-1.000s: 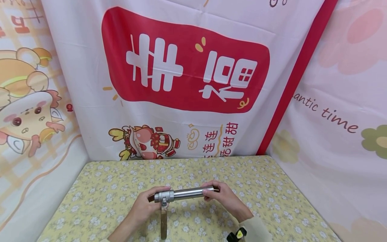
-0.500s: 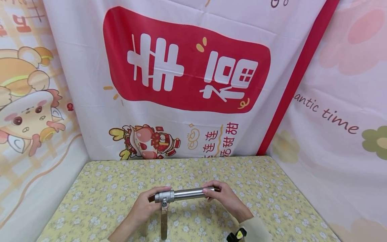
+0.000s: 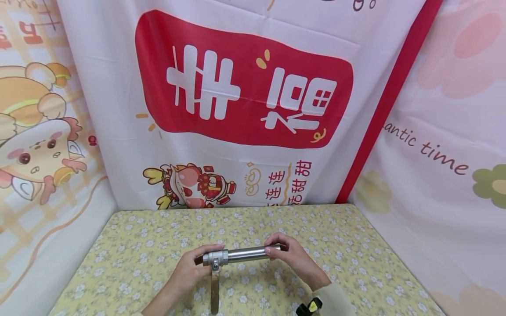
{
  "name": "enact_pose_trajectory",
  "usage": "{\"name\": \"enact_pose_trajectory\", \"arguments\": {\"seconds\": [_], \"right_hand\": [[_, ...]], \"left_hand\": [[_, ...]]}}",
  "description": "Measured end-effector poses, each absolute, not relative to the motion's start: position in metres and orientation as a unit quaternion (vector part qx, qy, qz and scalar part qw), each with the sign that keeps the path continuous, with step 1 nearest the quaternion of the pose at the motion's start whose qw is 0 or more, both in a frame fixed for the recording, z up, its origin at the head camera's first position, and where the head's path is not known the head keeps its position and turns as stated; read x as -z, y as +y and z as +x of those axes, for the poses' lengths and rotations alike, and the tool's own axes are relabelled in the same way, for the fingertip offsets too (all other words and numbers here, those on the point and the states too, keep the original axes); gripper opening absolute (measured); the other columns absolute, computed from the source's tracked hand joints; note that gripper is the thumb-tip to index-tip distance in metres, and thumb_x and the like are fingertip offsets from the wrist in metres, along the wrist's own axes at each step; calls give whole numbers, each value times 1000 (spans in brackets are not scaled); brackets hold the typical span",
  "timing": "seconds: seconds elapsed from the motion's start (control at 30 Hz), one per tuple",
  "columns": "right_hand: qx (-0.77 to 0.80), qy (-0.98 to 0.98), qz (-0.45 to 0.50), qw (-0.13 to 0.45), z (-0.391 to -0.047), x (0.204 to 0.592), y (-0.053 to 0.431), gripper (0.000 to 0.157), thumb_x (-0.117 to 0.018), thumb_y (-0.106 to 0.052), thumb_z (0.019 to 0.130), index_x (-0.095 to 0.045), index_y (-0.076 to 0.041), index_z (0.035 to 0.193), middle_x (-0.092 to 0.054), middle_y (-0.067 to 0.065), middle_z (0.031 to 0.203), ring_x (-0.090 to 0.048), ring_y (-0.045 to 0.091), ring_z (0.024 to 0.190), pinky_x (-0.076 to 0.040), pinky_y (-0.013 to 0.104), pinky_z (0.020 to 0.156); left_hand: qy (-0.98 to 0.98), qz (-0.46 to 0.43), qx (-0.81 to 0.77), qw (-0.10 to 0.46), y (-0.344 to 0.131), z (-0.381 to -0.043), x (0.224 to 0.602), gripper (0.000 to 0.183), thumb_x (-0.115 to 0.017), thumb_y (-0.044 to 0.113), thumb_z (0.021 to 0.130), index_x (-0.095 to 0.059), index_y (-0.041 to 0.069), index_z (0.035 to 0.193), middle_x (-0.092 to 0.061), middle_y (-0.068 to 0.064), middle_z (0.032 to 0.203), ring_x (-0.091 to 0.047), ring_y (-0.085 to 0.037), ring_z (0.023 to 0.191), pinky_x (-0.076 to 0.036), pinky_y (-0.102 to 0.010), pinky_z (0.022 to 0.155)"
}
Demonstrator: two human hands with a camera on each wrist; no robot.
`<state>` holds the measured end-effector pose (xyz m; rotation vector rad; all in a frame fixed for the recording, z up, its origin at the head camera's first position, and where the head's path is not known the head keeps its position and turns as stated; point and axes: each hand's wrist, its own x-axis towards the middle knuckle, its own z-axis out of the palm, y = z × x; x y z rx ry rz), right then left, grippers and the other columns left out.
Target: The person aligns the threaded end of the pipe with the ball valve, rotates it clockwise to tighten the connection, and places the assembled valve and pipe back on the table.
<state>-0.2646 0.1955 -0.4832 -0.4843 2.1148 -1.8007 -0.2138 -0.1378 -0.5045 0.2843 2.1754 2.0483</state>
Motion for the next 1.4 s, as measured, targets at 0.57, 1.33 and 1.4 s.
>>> {"name": "enact_pose_trajectory", "arguments": {"seconds": [0.57,1.33,1.4], "right_hand": [[634,721,-206,190,-266,486,200,46,-75,-3,101,-56,12,140,-63,31,131,-67,14,104,-61,31,91],[630,737,-159,186,-264,483,198,41,-76,-14,104,-66,4,138,-64,25,140,-69,17,107,-60,42,98],[628,740,-156,183,-264,482,198,39,-76,-15,104,-67,2,137,-65,24,139,-69,17,106,-60,43,98]], "left_hand": [[721,85,-684,69,-139,-214,505,51,-77,1,95,-69,4,145,-61,-25,152,-66,-25,110,-62,-32,79],[730,79,-677,57,-138,-215,505,51,-77,0,94,-70,3,144,-63,-24,151,-66,-27,115,-61,-31,79],[730,80,-676,57,-138,-215,505,51,-77,0,94,-70,3,144,-63,-24,152,-66,-26,115,-60,-31,79]]}}
